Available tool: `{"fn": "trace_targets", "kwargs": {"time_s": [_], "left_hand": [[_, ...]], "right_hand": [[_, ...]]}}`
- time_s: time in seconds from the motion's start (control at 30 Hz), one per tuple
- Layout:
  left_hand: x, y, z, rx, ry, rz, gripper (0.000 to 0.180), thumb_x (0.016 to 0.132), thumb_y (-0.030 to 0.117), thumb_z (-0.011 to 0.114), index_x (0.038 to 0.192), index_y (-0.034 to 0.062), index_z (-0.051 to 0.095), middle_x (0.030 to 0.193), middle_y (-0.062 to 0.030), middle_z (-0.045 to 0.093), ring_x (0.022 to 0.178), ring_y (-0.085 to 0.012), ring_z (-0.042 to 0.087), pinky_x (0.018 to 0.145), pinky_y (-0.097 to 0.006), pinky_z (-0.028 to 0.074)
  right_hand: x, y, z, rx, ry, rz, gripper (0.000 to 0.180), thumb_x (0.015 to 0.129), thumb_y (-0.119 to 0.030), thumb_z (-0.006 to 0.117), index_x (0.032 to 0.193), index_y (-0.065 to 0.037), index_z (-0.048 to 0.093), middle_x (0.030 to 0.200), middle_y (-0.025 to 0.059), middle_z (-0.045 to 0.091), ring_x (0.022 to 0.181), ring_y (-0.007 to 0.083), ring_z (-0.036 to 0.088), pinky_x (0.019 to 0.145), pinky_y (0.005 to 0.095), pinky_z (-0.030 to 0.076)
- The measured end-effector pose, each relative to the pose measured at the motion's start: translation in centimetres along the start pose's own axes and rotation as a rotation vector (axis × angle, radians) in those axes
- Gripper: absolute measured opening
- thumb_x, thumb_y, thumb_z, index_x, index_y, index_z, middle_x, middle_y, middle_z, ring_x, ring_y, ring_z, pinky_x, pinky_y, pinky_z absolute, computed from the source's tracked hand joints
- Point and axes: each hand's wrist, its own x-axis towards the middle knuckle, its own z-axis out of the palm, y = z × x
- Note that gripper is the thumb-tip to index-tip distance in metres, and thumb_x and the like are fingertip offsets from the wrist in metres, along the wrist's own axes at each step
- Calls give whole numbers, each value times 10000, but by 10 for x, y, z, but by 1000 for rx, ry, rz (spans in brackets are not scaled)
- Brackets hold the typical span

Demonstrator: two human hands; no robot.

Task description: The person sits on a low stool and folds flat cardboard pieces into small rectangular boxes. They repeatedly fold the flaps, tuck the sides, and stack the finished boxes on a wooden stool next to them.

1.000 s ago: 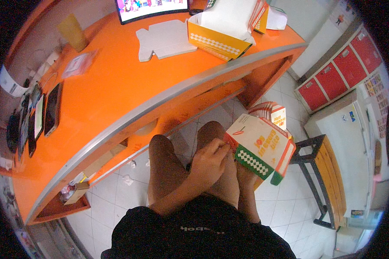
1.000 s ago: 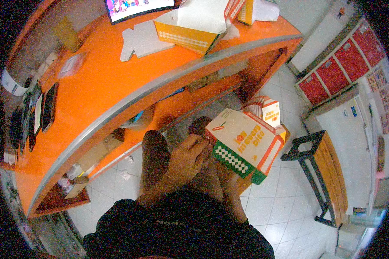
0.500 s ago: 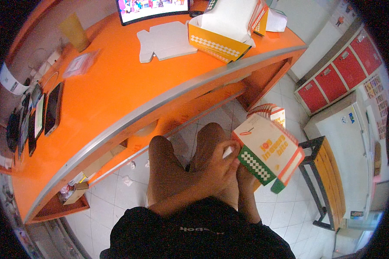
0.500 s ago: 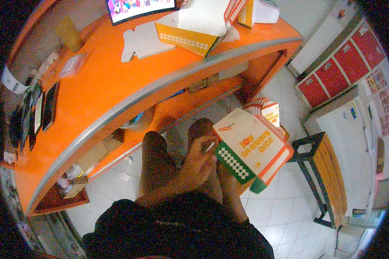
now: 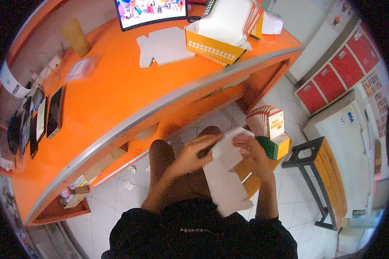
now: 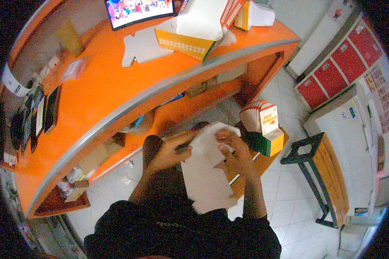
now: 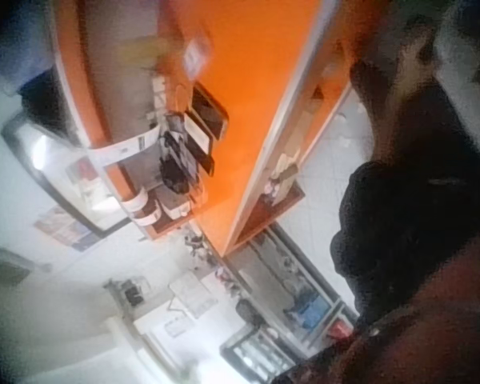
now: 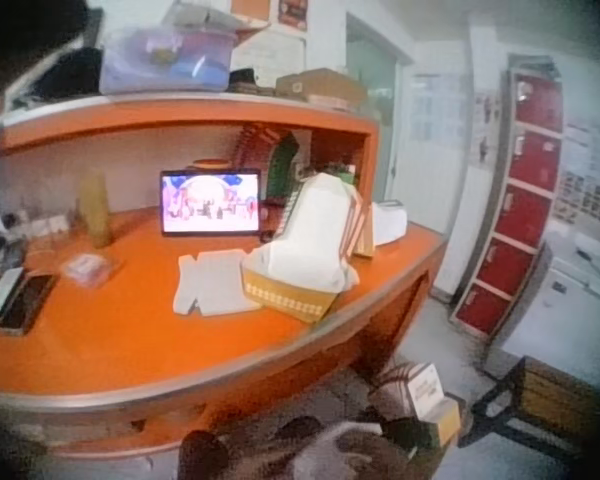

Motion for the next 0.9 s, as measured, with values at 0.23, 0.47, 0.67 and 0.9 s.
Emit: {"fn": "trace_targets", "kwargs": {"time_s": [0.23, 0.47, 0.67, 0.9], "left_hand": [[0, 3, 35, 159, 329, 174, 392, 786, -43, 585, 1175, 5, 564, 1134, -167, 582, 1073, -281, 567, 932, -336, 450], [4, 16, 46, 93, 651, 96, 183, 830, 15, 616, 1006, -33, 634, 1093, -164, 611, 987, -239, 615, 871, -315, 481], [2, 9, 43, -360, 478, -76, 166, 850, 16, 592, 1003, -31, 633, 1143, -153, 592, 1077, -216, 566, 906, -297, 444], [0, 31, 40, 31, 317, 41, 304, 881, 90, 544, 1148, -55, 552, 1257, -219, 483, 1196, -328, 461, 1010, -368, 350]], "right_hand": [[15, -11, 44, 246, 570, -24, 143, 889, -136, 571, 984, -37, 535, 911, 61, 565, 799, 137, 542, 695, 266, 472], [8, -21, 86, 243, 599, -122, 82, 783, 17, 663, 812, -3, 589, 875, 101, 595, 813, 170, 583, 698, 249, 468], [4, -15, 81, 353, 610, -111, 172, 754, 40, 689, 885, -7, 588, 875, 96, 597, 796, 157, 588, 672, 243, 485], [0, -10, 75, 248, 647, -186, 171, 789, 16, 661, 944, 15, 588, 992, 110, 579, 935, 178, 572, 807, 263, 469]]}}
